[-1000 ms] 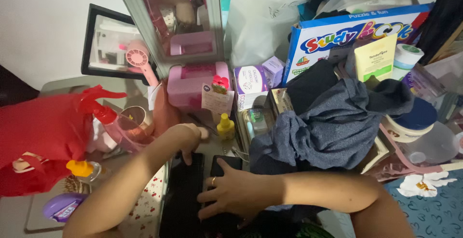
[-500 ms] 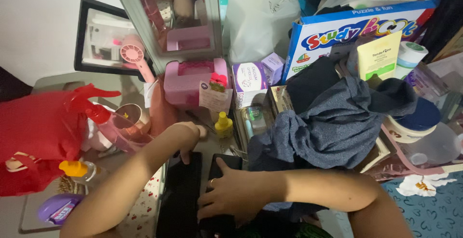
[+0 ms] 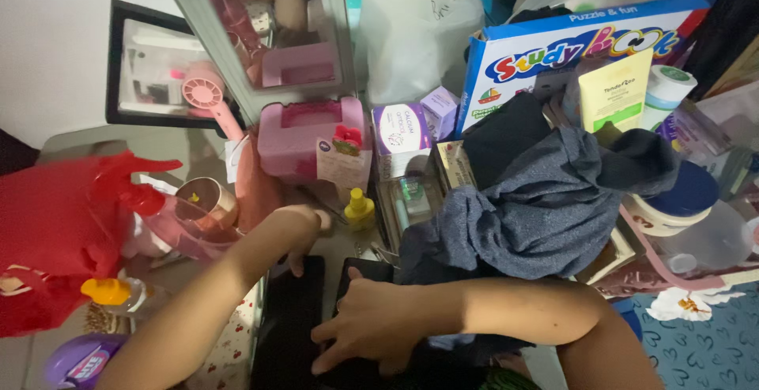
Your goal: The person tidies a cluttered bedroom by picking up and moving various items including a garment, a laptop, a power adapter, and a bag. They plug in a charger, place the laptop on a vanity, and then move items from a crib onto the bed.
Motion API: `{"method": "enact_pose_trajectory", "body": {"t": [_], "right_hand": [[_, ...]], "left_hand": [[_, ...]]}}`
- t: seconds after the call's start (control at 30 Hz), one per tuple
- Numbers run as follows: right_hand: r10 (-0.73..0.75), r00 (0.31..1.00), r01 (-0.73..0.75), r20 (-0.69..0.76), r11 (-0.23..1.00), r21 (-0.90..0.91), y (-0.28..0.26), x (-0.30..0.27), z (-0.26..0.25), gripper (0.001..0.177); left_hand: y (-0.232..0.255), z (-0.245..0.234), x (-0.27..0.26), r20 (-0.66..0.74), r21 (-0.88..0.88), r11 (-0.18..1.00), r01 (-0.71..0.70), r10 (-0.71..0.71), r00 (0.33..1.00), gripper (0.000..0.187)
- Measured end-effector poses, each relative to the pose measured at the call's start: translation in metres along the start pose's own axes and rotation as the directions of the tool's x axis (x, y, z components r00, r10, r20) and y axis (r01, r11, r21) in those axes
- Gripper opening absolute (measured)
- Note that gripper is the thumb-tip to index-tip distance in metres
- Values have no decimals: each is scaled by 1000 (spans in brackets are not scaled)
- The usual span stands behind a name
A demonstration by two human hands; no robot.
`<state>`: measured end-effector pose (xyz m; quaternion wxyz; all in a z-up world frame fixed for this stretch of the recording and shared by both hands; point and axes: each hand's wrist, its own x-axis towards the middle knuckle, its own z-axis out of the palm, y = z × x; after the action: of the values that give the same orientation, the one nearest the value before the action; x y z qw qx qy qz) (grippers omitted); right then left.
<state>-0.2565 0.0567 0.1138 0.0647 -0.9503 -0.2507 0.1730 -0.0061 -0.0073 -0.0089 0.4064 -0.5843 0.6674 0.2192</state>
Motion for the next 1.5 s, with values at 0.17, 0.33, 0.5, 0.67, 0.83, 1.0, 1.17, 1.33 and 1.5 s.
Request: {"method": "enact_pose_trajectory", "body": {"t": [0.17,0.33,0.5,0.67,0.83,1.0,1.17,1.33,1.5], "right_hand": [[2,1000,-3,21,999,47,-3,3,-7,94],[7,998,-5,60,999,-38,-5,8,-10,97],[-24,993,31,117,998,-56,-2,14,-10,89],[1,1000,-1,-21,1000,-10,2,-3,4,95],[10,994,-7,-110,1000,30,0,-13,14,92],[-70,955,89,-288,995,52,1,-33,18,81],[45,951,-77,-304,993,-93,-15,-52,16,64],[96,933,-180,-348,959,-219,-20,-67,14,55],[150,932,-233,-330,945,-228,-28,-93,10,58]], "left_hand": [[4,-7,-8,153,-2,1000,-3,4,988,87],[12,-21,-34,86,-106,993,60,-51,995,92],[14,-23,-42,18,-66,994,88,-87,996,98],[7,-21,-26,77,-98,995,12,-5,997,100],[6,-23,-23,93,-82,996,-23,31,995,98],[12,-30,-57,-74,-2,1000,0,-1,997,69],[22,-50,-89,-122,3,997,80,-79,989,43],[36,-58,-115,-386,-194,971,142,-209,899,29],[57,-78,-133,-464,-216,969,117,-208,861,33]]}}
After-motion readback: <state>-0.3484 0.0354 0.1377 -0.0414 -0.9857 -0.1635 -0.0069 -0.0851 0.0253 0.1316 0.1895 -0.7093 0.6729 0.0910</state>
